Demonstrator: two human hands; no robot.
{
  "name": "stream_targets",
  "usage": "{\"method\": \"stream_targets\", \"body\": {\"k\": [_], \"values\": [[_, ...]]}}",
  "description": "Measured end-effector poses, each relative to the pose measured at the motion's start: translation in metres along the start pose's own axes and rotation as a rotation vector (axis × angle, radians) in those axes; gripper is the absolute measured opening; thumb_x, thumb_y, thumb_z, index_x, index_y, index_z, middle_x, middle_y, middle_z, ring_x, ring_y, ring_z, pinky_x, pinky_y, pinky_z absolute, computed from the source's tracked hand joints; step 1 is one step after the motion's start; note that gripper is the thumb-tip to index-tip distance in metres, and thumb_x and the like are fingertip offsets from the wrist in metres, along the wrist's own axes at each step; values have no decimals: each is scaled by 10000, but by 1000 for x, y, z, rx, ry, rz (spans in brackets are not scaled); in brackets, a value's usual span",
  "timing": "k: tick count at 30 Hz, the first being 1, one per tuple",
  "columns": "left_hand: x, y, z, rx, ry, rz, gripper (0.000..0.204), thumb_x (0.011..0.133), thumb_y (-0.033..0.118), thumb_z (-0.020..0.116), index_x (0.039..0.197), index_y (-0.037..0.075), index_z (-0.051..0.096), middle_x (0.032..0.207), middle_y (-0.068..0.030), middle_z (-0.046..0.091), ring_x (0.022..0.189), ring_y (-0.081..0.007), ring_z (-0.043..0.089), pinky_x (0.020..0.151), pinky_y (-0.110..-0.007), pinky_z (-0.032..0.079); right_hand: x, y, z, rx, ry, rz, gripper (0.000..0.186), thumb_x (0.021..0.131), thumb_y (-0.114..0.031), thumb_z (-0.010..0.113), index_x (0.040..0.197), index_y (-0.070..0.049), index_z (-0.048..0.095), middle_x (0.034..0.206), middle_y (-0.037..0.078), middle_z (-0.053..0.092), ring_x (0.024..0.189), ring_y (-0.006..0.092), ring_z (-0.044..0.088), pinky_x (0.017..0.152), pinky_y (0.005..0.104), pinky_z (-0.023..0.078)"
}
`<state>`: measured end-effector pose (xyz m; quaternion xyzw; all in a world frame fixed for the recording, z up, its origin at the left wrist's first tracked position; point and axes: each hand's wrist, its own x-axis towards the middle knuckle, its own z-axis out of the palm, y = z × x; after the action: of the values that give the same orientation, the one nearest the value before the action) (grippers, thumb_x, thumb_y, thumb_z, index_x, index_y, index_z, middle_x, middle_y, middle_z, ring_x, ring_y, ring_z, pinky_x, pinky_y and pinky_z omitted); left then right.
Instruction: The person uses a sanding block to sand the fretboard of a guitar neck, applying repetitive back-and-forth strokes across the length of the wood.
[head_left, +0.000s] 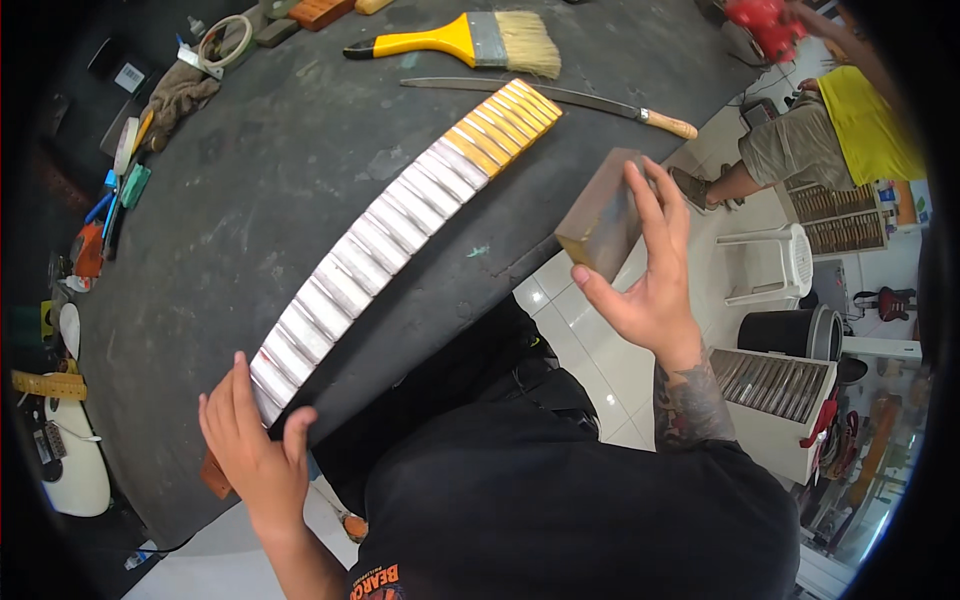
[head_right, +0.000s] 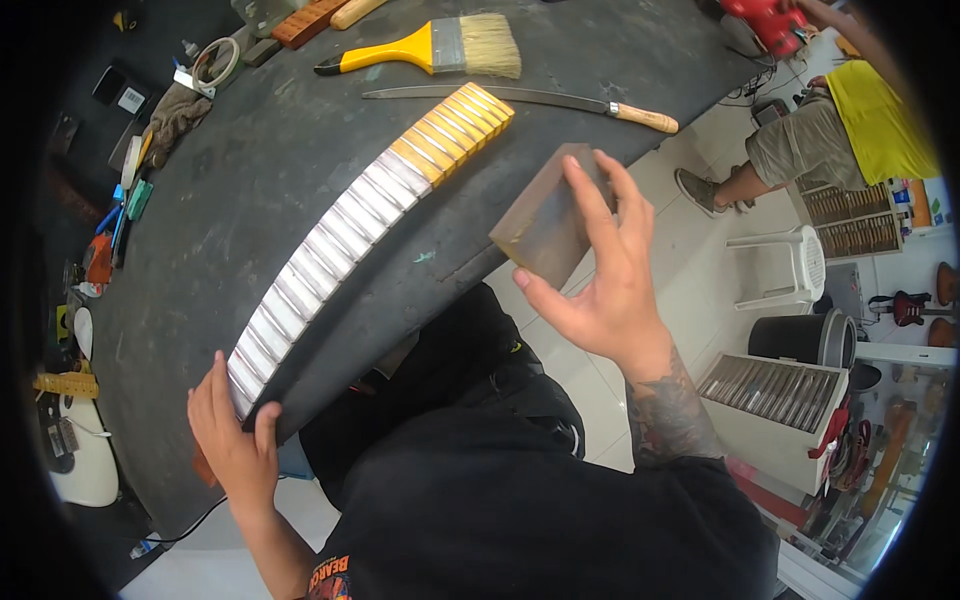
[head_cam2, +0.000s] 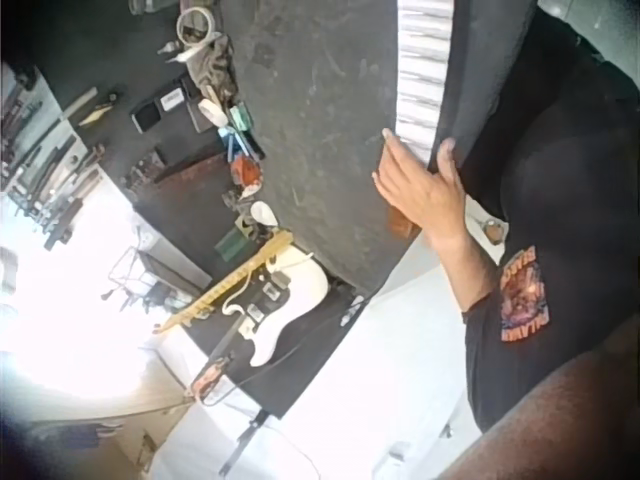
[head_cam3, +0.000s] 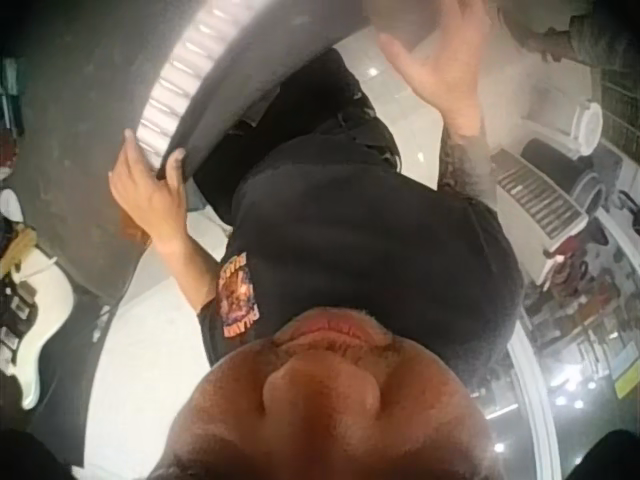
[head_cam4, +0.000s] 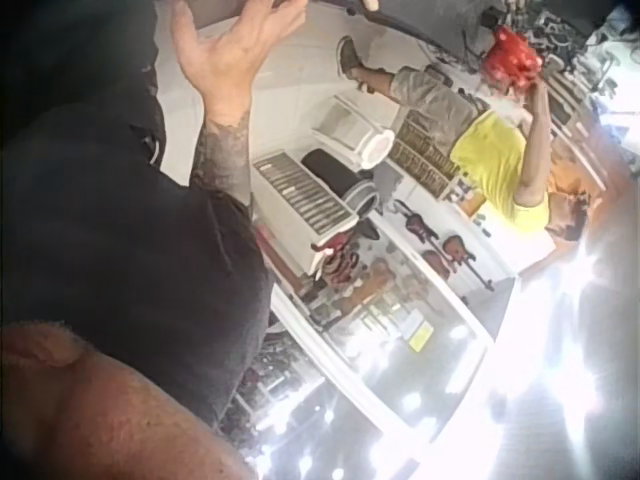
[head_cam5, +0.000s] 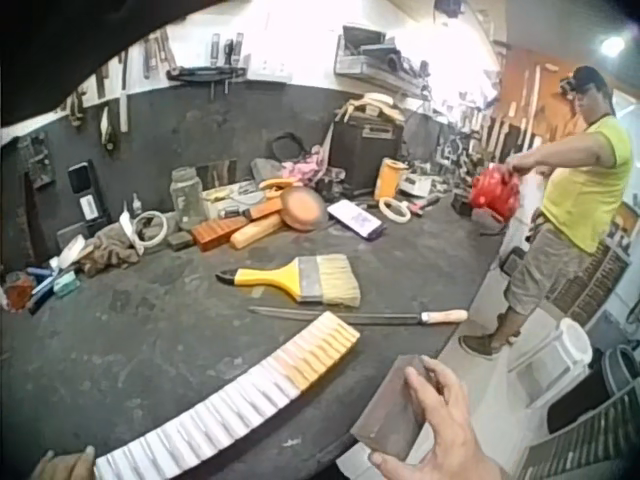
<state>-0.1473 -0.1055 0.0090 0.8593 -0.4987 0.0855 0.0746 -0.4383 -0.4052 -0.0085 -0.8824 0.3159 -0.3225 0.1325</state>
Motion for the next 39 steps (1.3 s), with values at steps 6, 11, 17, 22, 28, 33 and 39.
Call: {"method": "stream_targets", "body": {"k": [6,11,17,22,28,33,39], "values": [[-15,-29,-4,55,-17,17,776,972,605,594,1440,-13,563,1254,-166,643,1159,-363,570,1058,-487,384,-18,9,6,164,85,25,916,719,-296,901,1500,-61,485,1564,294,401,1340,439,468,1108,511,395],[-42,-74,-22,141,-71,48,750,989,606,562,1439,6,571,1277,-165,634,1229,-377,533,1137,-504,316,-34,-6,9,178,62,-80,949,640,-299,936,1463,-85,515,1572,324,397,1327,457,492,1089,532,402],[-36,-63,-31,133,-162,-60,888,939,675,588,1534,26,478,1448,-177,557,1398,-387,462,1240,-547,214,-44,-21,21,159,88,-94,949,603,-338,956,1430,-99,556,1551,344,412,1312,456,502,1070,527,401],[-16,-27,-18,-41,-27,-68,1106,795,788,661,1565,22,453,1479,-191,550,1386,-380,490,1180,-528,336,-33,-39,35,90,108,-95,973,672,-443,932,1448,-34,511,1540,365,396,1384,469,460,1115,532,390],[3,-8,5,-104,70,-35,963,887,785,571,1452,6,591,1270,-185,630,1148,-341,592,997,-463,453,-21,-53,54,59,156,-89,950,664,-440,940,1420,-23,544,1491,353,452,1301,444,522,1040,506,424],[9,-7,20,-27,163,-27,849,920,748,575,1315,3,678,1136,-156,686,1049,-333,622,919,-428,464,4,-64,64,0,173,-51,865,636,-381,936,1373,-47,630,1454,319,500,1243,424,536,1019,485,440],[6,-9,17,-24,165,-34,800,912,705,624,1276,-3,695,1138,-159,691,1037,-331,628,915,-431,468,53,-81,76,-29,126,-66,782,640,-347,909,1346,-98,682,1416,284,531,1150,434,540,1002,485,453]]}}
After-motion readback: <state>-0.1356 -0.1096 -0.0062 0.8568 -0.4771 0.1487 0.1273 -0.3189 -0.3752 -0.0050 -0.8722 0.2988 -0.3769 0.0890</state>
